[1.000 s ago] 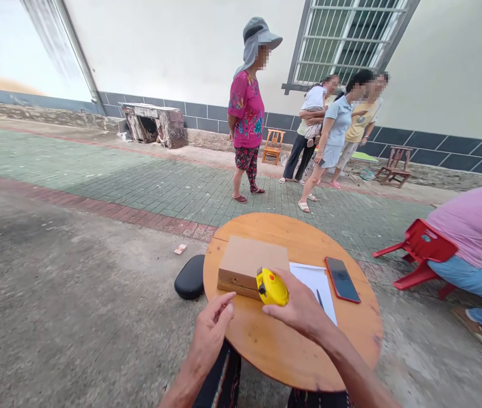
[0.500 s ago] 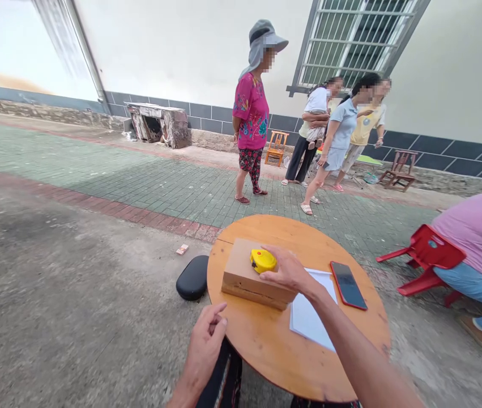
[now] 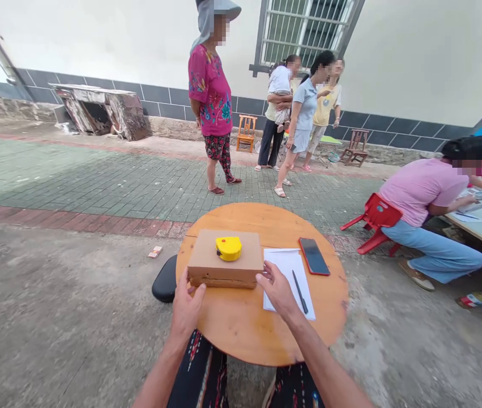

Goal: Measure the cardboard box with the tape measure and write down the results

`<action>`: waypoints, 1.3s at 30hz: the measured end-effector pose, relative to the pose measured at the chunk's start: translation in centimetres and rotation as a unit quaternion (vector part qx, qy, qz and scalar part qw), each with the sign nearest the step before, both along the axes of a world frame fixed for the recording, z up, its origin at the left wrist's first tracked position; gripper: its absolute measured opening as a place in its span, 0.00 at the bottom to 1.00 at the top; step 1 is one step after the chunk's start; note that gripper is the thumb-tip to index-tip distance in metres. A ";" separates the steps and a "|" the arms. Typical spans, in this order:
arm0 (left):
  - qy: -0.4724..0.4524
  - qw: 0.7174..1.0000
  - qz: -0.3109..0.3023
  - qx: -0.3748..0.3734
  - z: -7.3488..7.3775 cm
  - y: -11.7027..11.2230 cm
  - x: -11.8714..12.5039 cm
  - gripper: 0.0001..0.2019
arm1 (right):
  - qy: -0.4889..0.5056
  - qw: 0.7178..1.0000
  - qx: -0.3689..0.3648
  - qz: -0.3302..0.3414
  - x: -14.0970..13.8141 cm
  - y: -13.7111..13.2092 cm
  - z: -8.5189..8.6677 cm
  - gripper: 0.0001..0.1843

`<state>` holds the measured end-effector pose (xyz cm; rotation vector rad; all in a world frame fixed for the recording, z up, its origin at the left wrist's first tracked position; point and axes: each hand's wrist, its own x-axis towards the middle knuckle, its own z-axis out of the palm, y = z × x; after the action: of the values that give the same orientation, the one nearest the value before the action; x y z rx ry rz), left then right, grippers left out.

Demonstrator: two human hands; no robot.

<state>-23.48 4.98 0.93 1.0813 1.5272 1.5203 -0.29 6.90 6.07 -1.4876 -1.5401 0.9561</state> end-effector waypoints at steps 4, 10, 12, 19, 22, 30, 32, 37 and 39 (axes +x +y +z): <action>0.011 1.000 -0.005 -0.023 0.4 1.2 -1.3 0.38 | -0.024 1.000 0.013 -0.005 1.2 1.3 0.1 0.25; 0.128 0.987 0.061 -0.070 -0.2 -3.4 -2.4 0.37 | -0.180 0.980 -0.020 -0.079 10.6 -0.7 0.5 0.14; 0.166 0.979 0.080 -0.089 -1.3 -6.4 -2.1 0.34 | -0.248 0.963 -0.044 -0.092 12.7 -1.6 0.2 0.12; 0.204 0.977 0.031 -0.057 -3.5 -14.1 2.1 0.22 | -0.395 0.910 -0.085 -0.094 11.7 -2.1 -2.0 0.10; 0.215 0.976 0.003 -0.031 -3.1 -15.9 4.0 0.17 | -0.405 0.906 -0.085 -0.089 11.4 -2.1 -1.7 0.12; 0.113 0.984 -0.115 -0.080 -1.5 -18.8 7.2 0.16 | -0.276 0.961 -0.019 -0.031 11.5 -9.4 0.2 0.17; 0.056 0.980 -0.158 -0.110 -0.4 -18.8 8.5 0.18 | -0.101 0.995 0.015 0.014 10.0 -13.2 -0.4 0.21; -0.086 0.944 -0.267 -0.171 2.5 -18.0 11.4 0.21 | 0.050 0.993 -0.014 0.103 5.8 -21.1 -2.0 0.16; -0.134 0.924 -0.311 -0.177 3.1 -17.9 12.2 0.21 | 0.067 0.990 -0.007 0.123 4.9 -22.8 -2.0 0.15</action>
<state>-11.31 -12.92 4.04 0.9677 1.0672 0.8693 4.65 -15.93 4.08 -1.2356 -1.6449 1.1862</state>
